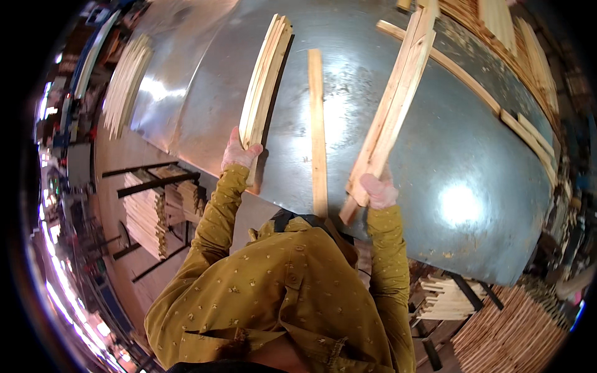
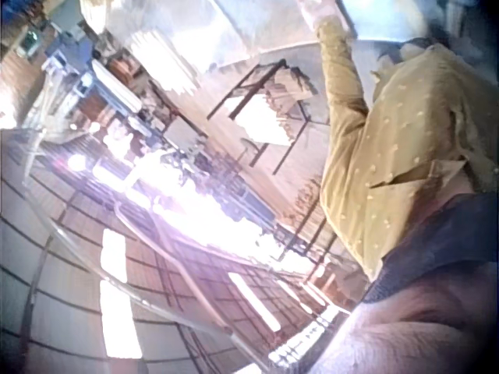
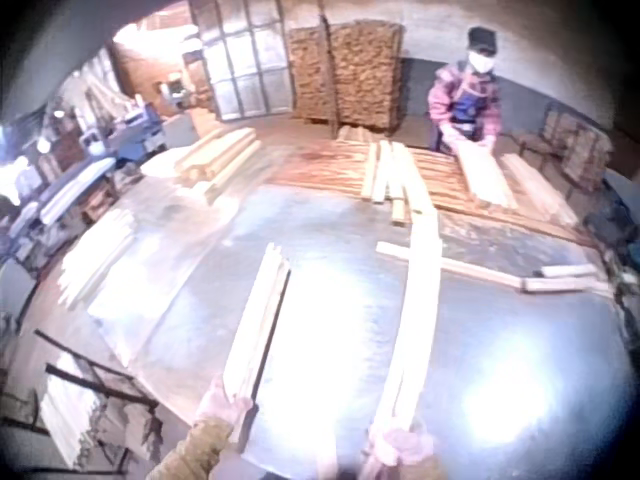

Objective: The person repeatedly picks up thin wooden strips from a metal table, aligns them, and places them into a growing stack on a nearby rack. The person handles the strips by hand, organizing them into neat piles throughout the clip.

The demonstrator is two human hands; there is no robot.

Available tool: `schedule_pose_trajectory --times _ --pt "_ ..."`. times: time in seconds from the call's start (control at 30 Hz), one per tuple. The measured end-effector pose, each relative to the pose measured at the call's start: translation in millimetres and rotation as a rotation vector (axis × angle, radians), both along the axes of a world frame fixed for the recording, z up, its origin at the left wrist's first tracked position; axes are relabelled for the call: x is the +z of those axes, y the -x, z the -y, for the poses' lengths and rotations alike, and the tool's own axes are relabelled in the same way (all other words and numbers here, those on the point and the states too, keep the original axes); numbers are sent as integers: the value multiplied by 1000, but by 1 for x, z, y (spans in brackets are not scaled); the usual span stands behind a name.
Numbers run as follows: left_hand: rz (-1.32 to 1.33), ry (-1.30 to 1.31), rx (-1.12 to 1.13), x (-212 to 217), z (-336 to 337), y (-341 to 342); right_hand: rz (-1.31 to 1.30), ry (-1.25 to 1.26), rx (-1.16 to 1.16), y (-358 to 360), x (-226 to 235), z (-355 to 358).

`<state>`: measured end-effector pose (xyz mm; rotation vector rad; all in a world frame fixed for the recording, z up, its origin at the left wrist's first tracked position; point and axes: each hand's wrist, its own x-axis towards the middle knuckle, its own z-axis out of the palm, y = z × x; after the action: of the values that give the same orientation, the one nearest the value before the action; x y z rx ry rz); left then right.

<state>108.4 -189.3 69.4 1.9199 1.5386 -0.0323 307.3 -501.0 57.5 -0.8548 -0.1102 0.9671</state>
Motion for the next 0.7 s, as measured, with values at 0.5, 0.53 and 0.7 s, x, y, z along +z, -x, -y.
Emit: schedule_pose_trajectory --times 0.5,0.53,0.7 --pt "1040 1132 200 -18 -180 104 -317 150 -188 70 -48 -220" --pt "1026 1187 213 -18 -186 104 -443 86 -187 74 -53 -233" --pt "710 627 32 -42 -176 90 395 855 -70 156 -3 -320"
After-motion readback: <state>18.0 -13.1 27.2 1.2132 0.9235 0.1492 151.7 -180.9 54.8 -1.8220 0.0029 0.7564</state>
